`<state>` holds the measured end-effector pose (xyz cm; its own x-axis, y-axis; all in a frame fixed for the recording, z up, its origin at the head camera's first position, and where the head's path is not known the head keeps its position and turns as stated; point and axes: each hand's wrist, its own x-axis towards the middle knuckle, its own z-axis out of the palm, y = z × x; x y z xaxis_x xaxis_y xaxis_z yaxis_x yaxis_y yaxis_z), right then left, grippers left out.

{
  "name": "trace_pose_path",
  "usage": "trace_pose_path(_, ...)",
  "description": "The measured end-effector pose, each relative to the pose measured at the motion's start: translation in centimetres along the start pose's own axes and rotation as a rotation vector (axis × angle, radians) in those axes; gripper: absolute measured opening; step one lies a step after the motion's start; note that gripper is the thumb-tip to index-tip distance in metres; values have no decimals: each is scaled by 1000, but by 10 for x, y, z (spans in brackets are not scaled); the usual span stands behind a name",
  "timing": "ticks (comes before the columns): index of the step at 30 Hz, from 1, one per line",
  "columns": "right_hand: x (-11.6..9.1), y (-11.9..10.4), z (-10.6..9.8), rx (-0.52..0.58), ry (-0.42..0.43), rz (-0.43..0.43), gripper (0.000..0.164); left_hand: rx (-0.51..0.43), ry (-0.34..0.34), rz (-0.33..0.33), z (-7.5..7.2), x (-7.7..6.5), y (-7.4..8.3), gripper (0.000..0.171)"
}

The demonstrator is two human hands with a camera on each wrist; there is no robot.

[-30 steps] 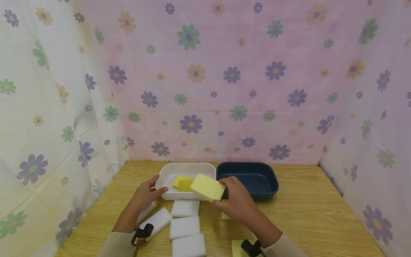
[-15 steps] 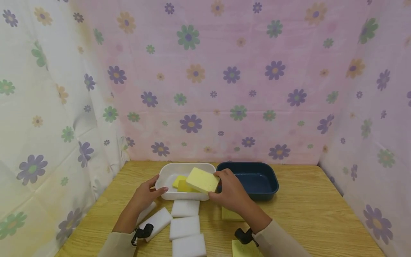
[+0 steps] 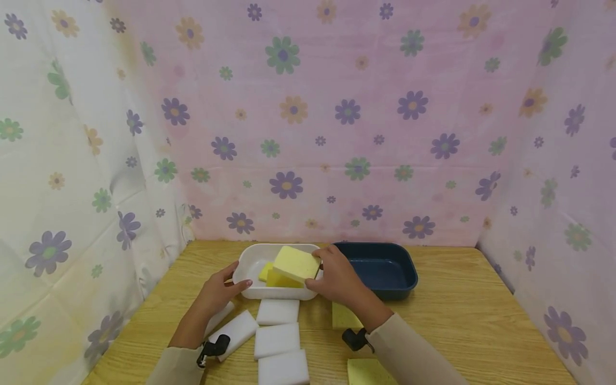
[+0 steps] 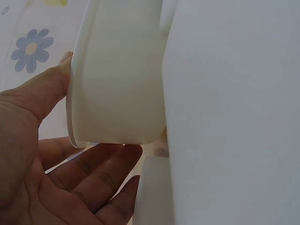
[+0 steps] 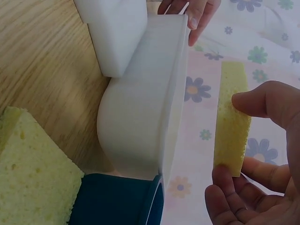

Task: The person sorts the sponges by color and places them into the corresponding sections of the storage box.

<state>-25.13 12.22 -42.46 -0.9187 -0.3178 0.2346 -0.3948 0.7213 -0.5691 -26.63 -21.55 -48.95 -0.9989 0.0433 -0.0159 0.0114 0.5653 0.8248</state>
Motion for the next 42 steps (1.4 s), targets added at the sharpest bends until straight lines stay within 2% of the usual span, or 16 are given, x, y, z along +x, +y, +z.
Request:
trace_pose_path(7, 16, 3, 5, -24, -12, 16, 65, 11, 2, -5, 0, 0, 1, 92)
trace_pose_path(12, 23, 3, 10, 22, -41, 44, 68, 17, -2, -2, 0, 0, 1, 92)
trace_pose_path(23, 34, 5, 31, 69, -116, 21, 70, 2, 3, -17, 0, 1, 1, 93)
trace_pose_path(42, 35, -2, 41, -110, -133, 20, 71, -3, -1, -3, 0, 0, 0, 90)
